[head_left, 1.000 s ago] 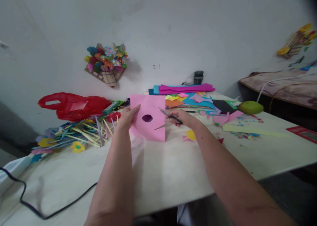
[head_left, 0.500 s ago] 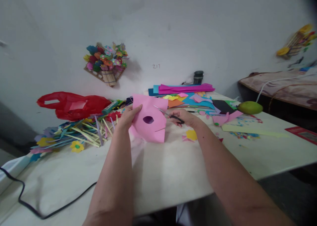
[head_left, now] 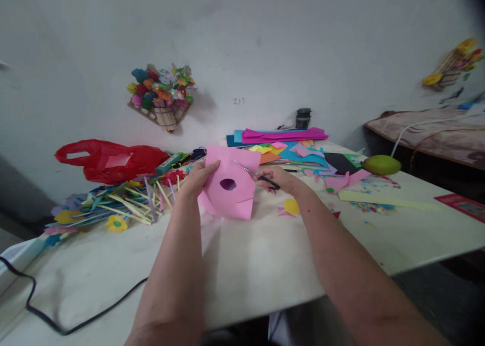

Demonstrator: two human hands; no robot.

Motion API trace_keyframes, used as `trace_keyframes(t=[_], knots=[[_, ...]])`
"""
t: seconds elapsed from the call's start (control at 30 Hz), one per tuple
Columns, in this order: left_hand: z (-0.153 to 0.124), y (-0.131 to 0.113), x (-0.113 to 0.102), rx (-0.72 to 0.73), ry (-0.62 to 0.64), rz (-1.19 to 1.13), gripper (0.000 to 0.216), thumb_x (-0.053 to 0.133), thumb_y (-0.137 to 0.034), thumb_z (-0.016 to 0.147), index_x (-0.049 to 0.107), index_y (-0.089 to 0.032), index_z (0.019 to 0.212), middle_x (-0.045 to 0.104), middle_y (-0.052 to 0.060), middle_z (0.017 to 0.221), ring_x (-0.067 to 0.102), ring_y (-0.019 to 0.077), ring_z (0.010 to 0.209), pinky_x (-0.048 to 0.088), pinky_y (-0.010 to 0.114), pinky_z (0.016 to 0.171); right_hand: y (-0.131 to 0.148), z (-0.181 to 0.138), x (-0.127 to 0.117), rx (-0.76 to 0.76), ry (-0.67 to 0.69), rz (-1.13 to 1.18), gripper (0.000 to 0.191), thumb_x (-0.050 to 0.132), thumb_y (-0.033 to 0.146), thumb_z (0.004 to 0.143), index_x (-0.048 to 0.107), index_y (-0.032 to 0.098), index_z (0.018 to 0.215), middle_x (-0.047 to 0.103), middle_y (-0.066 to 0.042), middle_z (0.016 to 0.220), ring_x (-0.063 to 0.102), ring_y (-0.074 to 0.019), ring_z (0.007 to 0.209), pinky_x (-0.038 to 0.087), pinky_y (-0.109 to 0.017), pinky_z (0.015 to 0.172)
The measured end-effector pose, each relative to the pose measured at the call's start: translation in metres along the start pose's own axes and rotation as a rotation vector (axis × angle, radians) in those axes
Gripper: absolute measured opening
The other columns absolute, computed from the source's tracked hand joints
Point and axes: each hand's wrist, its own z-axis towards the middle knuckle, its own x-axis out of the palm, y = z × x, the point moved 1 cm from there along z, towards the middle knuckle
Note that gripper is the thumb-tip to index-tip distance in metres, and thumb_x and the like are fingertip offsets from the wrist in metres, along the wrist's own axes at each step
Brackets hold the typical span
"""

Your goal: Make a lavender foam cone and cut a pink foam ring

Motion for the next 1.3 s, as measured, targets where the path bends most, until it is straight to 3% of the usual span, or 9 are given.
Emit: trace_keyframes(t=[0.57,0.87,1.0,1.13,1.3], knots=[[-0.001,-0.001,-0.001,0.013,0.037,-0.009,0.038,0.075,-0.047,0.065,0.068,-0.013,0.079,0.071,0.010,0.076,0.064,0.0186,0.062,0.053,0.029,0.061,0.006,-0.004,-0.004,0.060,-0.016,0.020,0.021,0.069,0.028,0.063,0.063,0.014,0.077,0.050,0.008,0.042,0.038,-0.0043,0.032,0.027,-0.018,0.032],[-0.003,-0.012,0.006,0.122,0.041,0.106,0.045,0.068,-0.054,0.070,0.067,-0.014,0.089,0.068,0.006,0.072,0.062,0.0181,0.064,0.050,0.028,0.060,0.012,-0.012,-0.011,0.056,-0.008,-0.085,0.022,0.071,0.027,0.065,0.063,0.013,0.080,0.051,0.008,0.043,0.041,-0.0047,0.033,0.030,-0.016,0.033],[-0.001,-0.014,0.003,0.184,-0.004,0.214,0.042,0.066,-0.056,0.071,0.064,-0.016,0.081,0.063,0.002,0.067,0.057,0.0153,0.061,0.044,0.025,0.056,0.008,-0.010,-0.012,0.030,-0.030,-0.062,0.021,0.070,0.028,0.068,0.062,0.013,0.081,0.052,0.007,0.046,0.042,-0.0049,0.034,0.032,-0.016,0.033],[0.001,-0.012,-0.007,0.213,-0.096,0.394,0.042,0.062,-0.057,0.074,0.054,-0.018,0.061,0.047,-0.003,0.055,0.042,0.0104,0.052,0.029,0.023,0.049,0.005,-0.006,-0.009,0.006,-0.091,-0.035,0.020,0.069,0.030,0.069,0.061,0.014,0.076,0.053,0.005,0.047,0.041,-0.0047,0.034,0.032,-0.017,0.032],[-0.001,-0.008,-0.014,0.106,-0.001,0.365,0.038,0.071,-0.048,0.066,0.050,-0.019,0.056,0.045,-0.003,0.053,0.039,0.0105,0.051,0.027,0.023,0.049,0.005,-0.004,-0.005,0.038,-0.143,0.004,0.015,0.069,0.025,0.067,0.060,0.014,0.072,0.052,0.005,0.045,0.040,-0.0053,0.033,0.031,-0.017,0.031]])
